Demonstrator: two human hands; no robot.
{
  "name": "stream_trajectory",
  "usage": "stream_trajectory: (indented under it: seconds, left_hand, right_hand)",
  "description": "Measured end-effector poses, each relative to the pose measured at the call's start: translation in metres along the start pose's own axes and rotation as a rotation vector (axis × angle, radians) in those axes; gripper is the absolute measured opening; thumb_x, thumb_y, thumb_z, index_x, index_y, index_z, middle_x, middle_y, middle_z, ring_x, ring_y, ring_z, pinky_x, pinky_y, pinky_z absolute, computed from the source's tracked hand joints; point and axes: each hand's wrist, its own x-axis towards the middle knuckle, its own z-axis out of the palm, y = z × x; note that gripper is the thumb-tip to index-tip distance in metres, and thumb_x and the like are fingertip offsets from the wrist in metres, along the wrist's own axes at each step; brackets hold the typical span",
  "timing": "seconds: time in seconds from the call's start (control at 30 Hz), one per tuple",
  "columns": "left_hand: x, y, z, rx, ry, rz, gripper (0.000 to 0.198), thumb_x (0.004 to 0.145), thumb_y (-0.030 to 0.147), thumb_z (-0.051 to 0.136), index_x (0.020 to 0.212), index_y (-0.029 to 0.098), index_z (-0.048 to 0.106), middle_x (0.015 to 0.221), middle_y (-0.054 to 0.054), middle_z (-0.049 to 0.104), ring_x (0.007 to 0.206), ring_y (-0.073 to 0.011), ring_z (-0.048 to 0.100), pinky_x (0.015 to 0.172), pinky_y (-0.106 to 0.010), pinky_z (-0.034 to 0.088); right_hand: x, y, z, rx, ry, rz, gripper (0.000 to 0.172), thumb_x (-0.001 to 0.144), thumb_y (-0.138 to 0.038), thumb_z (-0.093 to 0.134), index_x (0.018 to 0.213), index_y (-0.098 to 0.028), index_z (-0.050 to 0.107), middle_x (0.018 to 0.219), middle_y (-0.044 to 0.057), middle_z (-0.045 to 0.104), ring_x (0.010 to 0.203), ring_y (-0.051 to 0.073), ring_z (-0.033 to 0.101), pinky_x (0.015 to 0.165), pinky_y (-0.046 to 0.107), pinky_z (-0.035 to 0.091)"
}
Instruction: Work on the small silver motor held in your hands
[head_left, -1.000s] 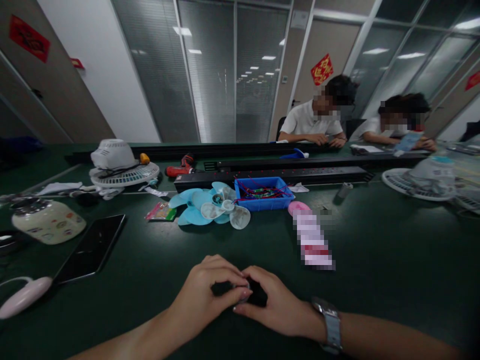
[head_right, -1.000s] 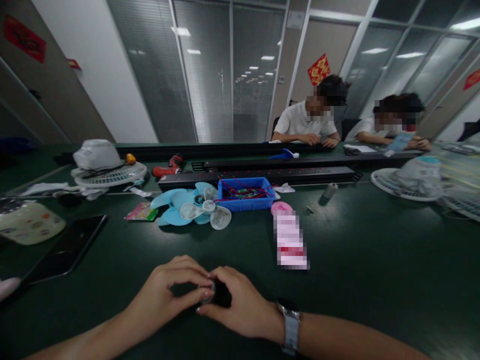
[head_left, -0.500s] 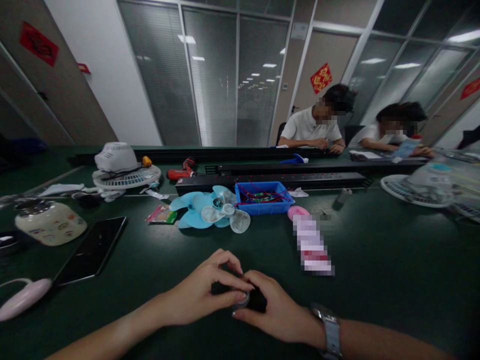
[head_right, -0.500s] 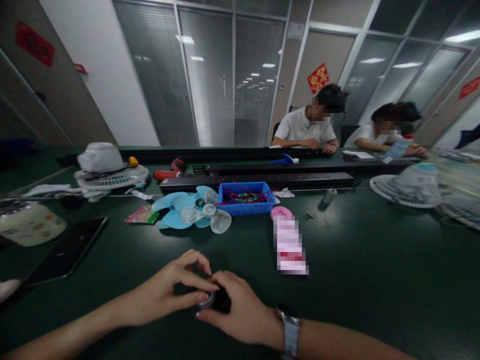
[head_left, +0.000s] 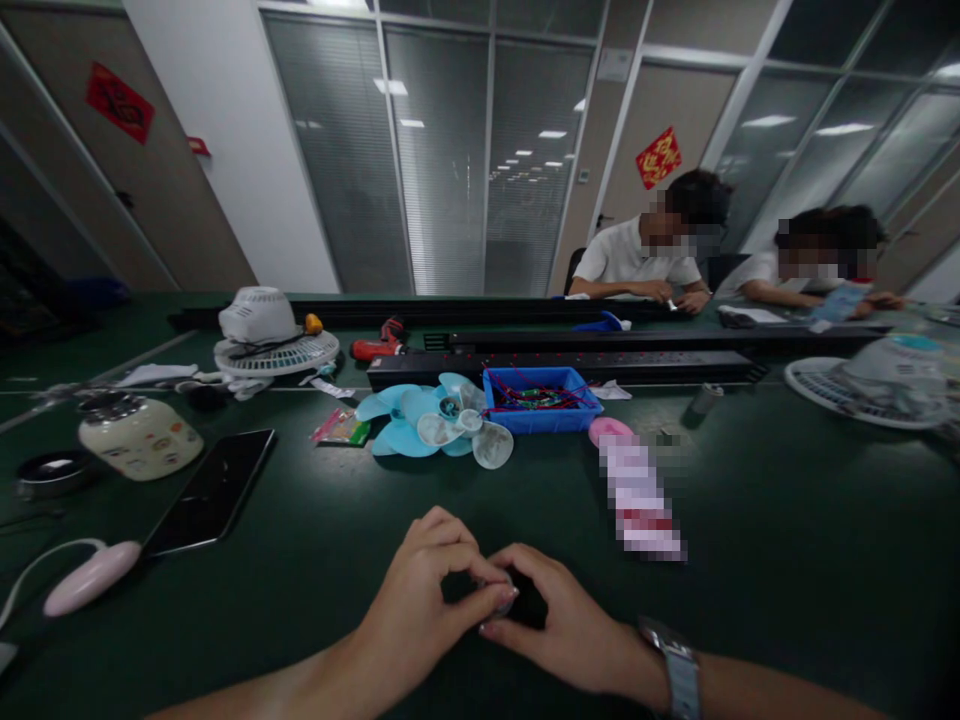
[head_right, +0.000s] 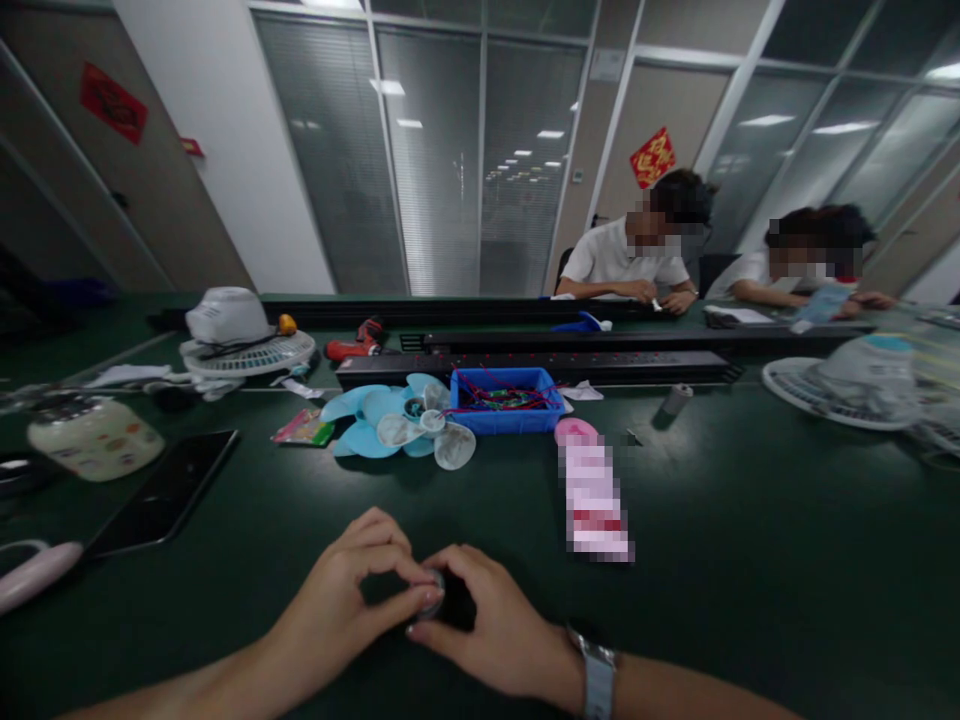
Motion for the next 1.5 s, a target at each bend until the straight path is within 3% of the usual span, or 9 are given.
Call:
stream_trajectory:
  seconds: [0.3, 0.43, 0.73, 0.87, 1.0, 1.13, 1.23, 1.37, 1.5]
  left_hand:
    - [0.009, -0.001, -0.017, -0.058, -0.190, 0.148, 0.013, 0.086, 0.027, 0.066, 0.093, 0.028, 0.076, 0.097, -0.005, 0.068, 0.096, -0.0198, 0.055, 0.081, -0.032, 0.047]
    - [0.011, 0.000, -0.021, -0.099, -0.229, 0.234, 0.014, 0.088, 0.024, 0.064, 0.094, 0.027, 0.076, 0.090, -0.002, 0.076, 0.099, -0.0201, 0.057, 0.086, -0.034, 0.047]
    - [-0.001, -0.005, -0.001, -0.126, 0.025, 0.118, 0.009, 0.080, 0.012, 0.069, 0.074, 0.017, 0.064, 0.077, -0.002, 0.069, 0.078, -0.0173, 0.065, 0.070, -0.029, 0.050]
    - [0.001, -0.007, -0.012, -0.356, 0.157, 0.036, 0.021, 0.081, 0.013, 0.067, 0.073, 0.019, 0.049, 0.080, 0.000, 0.067, 0.075, -0.0156, 0.070, 0.066, -0.026, 0.055]
    - [0.002, -0.031, -0.040, -0.315, 0.286, -0.061, 0.022, 0.081, 0.020, 0.069, 0.082, 0.021, 0.047, 0.085, 0.000, 0.070, 0.083, -0.0177, 0.072, 0.074, -0.030, 0.058]
    - [-0.004, -0.074, -0.052, -0.138, 0.212, -0.220, 0.023, 0.082, 0.027, 0.068, 0.089, 0.022, 0.047, 0.087, -0.002, 0.075, 0.091, -0.0225, 0.073, 0.073, -0.034, 0.057]
    - [-0.008, -0.099, -0.050, -0.041, 0.156, -0.234, 0.025, 0.081, 0.029, 0.070, 0.095, 0.022, 0.050, 0.092, -0.002, 0.076, 0.093, -0.0232, 0.073, 0.087, -0.040, 0.054]
    - [-0.009, -0.107, -0.050, 0.008, 0.137, -0.222, 0.043, 0.075, 0.035, 0.075, 0.110, 0.023, 0.054, 0.109, -0.005, 0.073, 0.108, -0.0254, 0.068, 0.101, -0.045, 0.046]
    - [-0.010, -0.104, -0.053, -0.014, 0.109, -0.253, 0.054, 0.071, 0.037, 0.078, 0.118, 0.023, 0.054, 0.121, -0.008, 0.069, 0.116, -0.0268, 0.064, 0.103, -0.044, 0.047]
  right_hand:
    - [-0.001, -0.003, -0.001, 0.014, -0.004, 0.011, 0.030, 0.080, -0.036, 0.073, 0.102, -0.020, 0.060, 0.099, 0.002, 0.062, 0.089, 0.017, 0.058, 0.081, 0.031, 0.046]
    - [-0.001, -0.002, 0.000, 0.004, 0.004, 0.027, 0.028, 0.079, -0.035, 0.073, 0.097, -0.019, 0.059, 0.095, 0.002, 0.061, 0.086, 0.017, 0.057, 0.078, 0.030, 0.046]
    - [0.000, -0.004, -0.001, 0.010, -0.013, 0.035, 0.028, 0.080, -0.032, 0.072, 0.102, -0.020, 0.061, 0.099, 0.003, 0.063, 0.090, 0.018, 0.059, 0.083, 0.032, 0.047]
    - [0.000, -0.005, -0.001, 0.003, -0.012, 0.060, 0.033, 0.080, -0.033, 0.073, 0.108, -0.021, 0.060, 0.105, 0.003, 0.064, 0.097, 0.020, 0.059, 0.087, 0.034, 0.047]
    - [0.000, -0.009, -0.004, 0.018, -0.036, 0.091, 0.035, 0.079, -0.032, 0.073, 0.111, -0.024, 0.061, 0.111, 0.002, 0.064, 0.103, 0.020, 0.060, 0.093, 0.035, 0.046]
    - [0.000, -0.013, -0.006, 0.021, -0.036, 0.128, 0.034, 0.078, -0.030, 0.074, 0.110, -0.025, 0.062, 0.111, 0.002, 0.065, 0.105, 0.020, 0.060, 0.095, 0.035, 0.045]
    - [0.000, -0.013, -0.006, 0.027, -0.034, 0.131, 0.035, 0.078, -0.031, 0.074, 0.111, -0.025, 0.062, 0.112, 0.002, 0.065, 0.106, 0.020, 0.060, 0.096, 0.035, 0.045]
    - [-0.001, -0.012, -0.006, 0.023, -0.025, 0.102, 0.036, 0.078, -0.033, 0.074, 0.111, -0.025, 0.062, 0.113, 0.002, 0.065, 0.107, 0.020, 0.059, 0.096, 0.035, 0.045]
    - [0.000, -0.013, -0.006, 0.022, -0.038, 0.128, 0.037, 0.079, -0.033, 0.074, 0.112, -0.024, 0.061, 0.114, 0.002, 0.065, 0.107, 0.020, 0.059, 0.096, 0.035, 0.045]
